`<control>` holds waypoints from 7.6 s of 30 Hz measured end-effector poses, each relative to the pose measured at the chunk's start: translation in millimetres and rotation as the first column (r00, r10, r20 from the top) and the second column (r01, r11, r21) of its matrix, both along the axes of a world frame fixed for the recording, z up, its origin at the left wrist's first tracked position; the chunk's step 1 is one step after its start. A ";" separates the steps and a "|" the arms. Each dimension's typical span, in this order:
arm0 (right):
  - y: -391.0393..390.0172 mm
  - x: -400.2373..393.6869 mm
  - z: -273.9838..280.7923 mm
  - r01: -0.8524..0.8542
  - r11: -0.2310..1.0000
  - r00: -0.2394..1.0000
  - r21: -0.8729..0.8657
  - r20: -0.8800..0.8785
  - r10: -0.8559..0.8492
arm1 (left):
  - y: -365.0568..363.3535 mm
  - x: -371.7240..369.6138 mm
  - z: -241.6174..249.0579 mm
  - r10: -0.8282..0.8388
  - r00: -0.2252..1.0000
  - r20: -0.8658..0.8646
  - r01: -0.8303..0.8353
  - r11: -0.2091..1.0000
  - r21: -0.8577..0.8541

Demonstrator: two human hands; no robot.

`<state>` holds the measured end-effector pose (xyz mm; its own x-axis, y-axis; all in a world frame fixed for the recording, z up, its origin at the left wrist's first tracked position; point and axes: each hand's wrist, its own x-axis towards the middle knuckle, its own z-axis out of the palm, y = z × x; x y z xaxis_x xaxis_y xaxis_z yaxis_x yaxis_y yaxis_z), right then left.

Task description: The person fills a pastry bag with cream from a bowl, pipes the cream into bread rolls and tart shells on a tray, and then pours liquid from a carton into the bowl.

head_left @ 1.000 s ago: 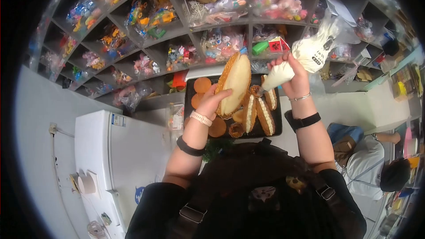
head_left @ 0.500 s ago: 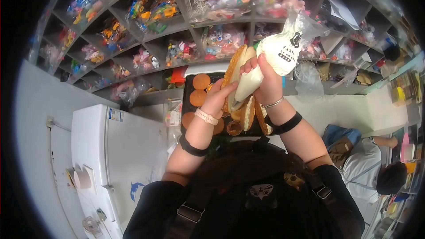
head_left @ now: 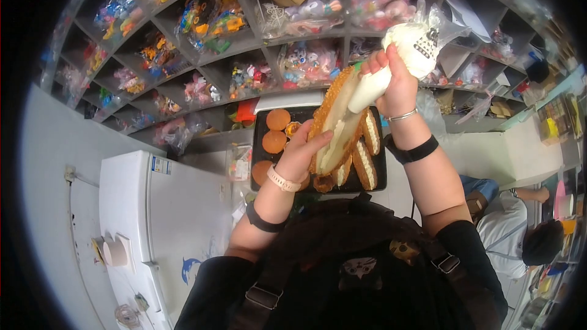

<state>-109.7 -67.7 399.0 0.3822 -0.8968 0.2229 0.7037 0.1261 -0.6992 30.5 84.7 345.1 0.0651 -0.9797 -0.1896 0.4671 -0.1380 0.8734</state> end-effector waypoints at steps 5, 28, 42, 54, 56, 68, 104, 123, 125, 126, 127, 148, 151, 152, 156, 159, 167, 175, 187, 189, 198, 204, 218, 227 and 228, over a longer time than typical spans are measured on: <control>-19.7 -13.8 14.8 0.072 0.997 0.997 -0.027 0.019 -0.071 | 14.4 -4.2 5.8 -0.040 0.999 -0.017 0.040 0.998 -0.045; 51.0 -34.5 30.4 0.039 0.998 0.983 -0.049 0.179 -0.030 | 25.6 -15.4 -9.2 0.064 0.998 -0.026 -0.065 0.998 -0.021; 60.4 -3.2 25.6 0.036 0.999 0.998 0.037 -0.055 -0.034 | 28.7 -27.4 6.7 0.062 0.996 -0.057 -0.067 0.994 -0.088; -0.3 -17.5 70.8 0.220 0.970 0.973 -0.099 -0.049 -0.225 | 56.8 -26.7 18.9 0.009 1.000 -0.004 -0.009 0.989 -0.144; -5.6 -18.1 72.4 0.247 0.959 0.966 -0.138 -0.038 -0.255 | 60.3 -25.9 21.2 -0.005 1.000 0.005 0.006 0.987 -0.158; 25.8 -52.7 -7.6 0.103 0.941 0.748 -0.323 -0.599 -0.287 | 50.5 -18.6 1.2 0.097 0.995 0.019 -0.090 0.967 -0.237; 58.2 -40.7 -29.0 -0.265 0.826 0.515 -0.497 -0.798 -0.314 | -15.7 -17.9 20.7 -0.078 0.918 -0.388 0.020 0.988 -0.154; 53.4 -0.9 49.8 0.358 0.694 0.934 -0.625 0.245 -0.261 | 4.8 -45.8 43.6 -0.082 0.948 -0.308 0.050 0.993 -0.108; 51.4 0.4 49.5 0.351 0.649 0.936 -0.675 0.265 -0.231 | 5.9 -45.7 45.9 -0.088 0.945 -0.314 0.052 0.991 -0.121; 51.7 0.8 49.9 0.341 0.650 0.940 -0.679 0.261 -0.220 | 6.5 -45.6 46.4 -0.091 0.944 -0.317 0.053 0.990 -0.127; 52.2 0.9 50.7 0.332 0.651 0.943 -0.683 0.258 -0.210 | 7.1 -45.6 46.5 -0.084 0.949 -0.304 0.048 0.991 -0.124; 68.3 -15.0 51.9 0.255 0.699 0.965 -0.669 0.221 -0.140 | 4.2 -42.2 47.6 -0.082 0.938 -0.338 0.037 0.990 -0.140; 72.4 -15.7 56.6 0.292 0.712 0.955 -0.639 0.236 -0.180 | 4.3 -43.0 46.9 -0.110 0.927 -0.359 0.047 0.982 -0.180; 72.1 -16.8 57.9 0.302 0.715 0.952 -0.631 0.233 -0.197 | 4.3 -43.3 47.8 -0.111 0.927 -0.358 0.046 0.982 -0.185; 77.1 -23.1 52.1 0.251 0.755 0.966 -0.606 0.206 -0.155 | 3.2 -41.6 42.2 -0.104 0.916 -0.386 0.020 0.976 -0.215; 83.3 -23.9 52.4 0.221 0.764 0.973 -0.606 0.194 -0.128 | 4.5 -42.1 43.6 -0.104 0.905 -0.412 0.018 0.978 -0.208; 91.2 -30.3 52.4 0.192 0.802 0.979 -0.566 0.170 -0.114 | 4.8 -43.3 46.0 -0.012 0.899 -0.438 -0.079 0.979 -0.188; 96.1 -35.2 54.5 0.145 0.814 0.989 -0.563 0.095 -0.111 | 3.0 -40.0 49.3 0.005 0.887 -0.461 -0.116 0.970 -0.212; 113.4 -40.8 46.2 0.087 0.784 0.984 -0.615 -0.069 -0.164 | -0.4 -33.9 52.4 0.006 0.868 -0.496 -0.131 0.967 -0.218; 114.8 -39.2 48.9 0.155 0.778 0.972 -0.608 -0.045 -0.229 | -0.7 -32.6 51.8 0.011 0.869 -0.495 -0.126 0.972 -0.199; 119.5 -45.8 46.8 0.185 0.711 0.916 -0.679 -0.142 -0.374 | -4.0 -28.8 55.8 0.039 0.852 -0.521 -0.168 0.965 -0.202; 111.9 -55.0 38.5 0.201 0.650 0.862 -0.733 -0.183 -0.472 | -8.1 -24.0 53.2 0.068 0.848 -0.525 -0.210 0.954 -0.216; 99.0 -82.0 20.0 0.349 0.887 0.934 -0.302 0.186 -0.304 | -38.4 57.3 -24.0 0.086 0.810 -0.580 -0.127 0.991 -0.030; 141.4 -145.9 -125.5 0.291 0.944 0.481 -0.157 -0.829 -0.286 | -14.2 134.9 -246.9 0.362 0.862 -0.356 -0.166 0.863 0.477; 150.1 -146.0 -133.0 0.270 0.951 0.410 -0.148 -0.876 -0.253 | -18.7 133.8 -268.7 0.362 0.867 -0.344 -0.146 0.843 0.518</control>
<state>-255.7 82.4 266.1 0.1090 -0.9890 -0.0999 -0.2869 0.0649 -0.9558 164.2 66.0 76.4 0.1091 -0.7262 -0.6788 0.8417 -0.2958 0.4517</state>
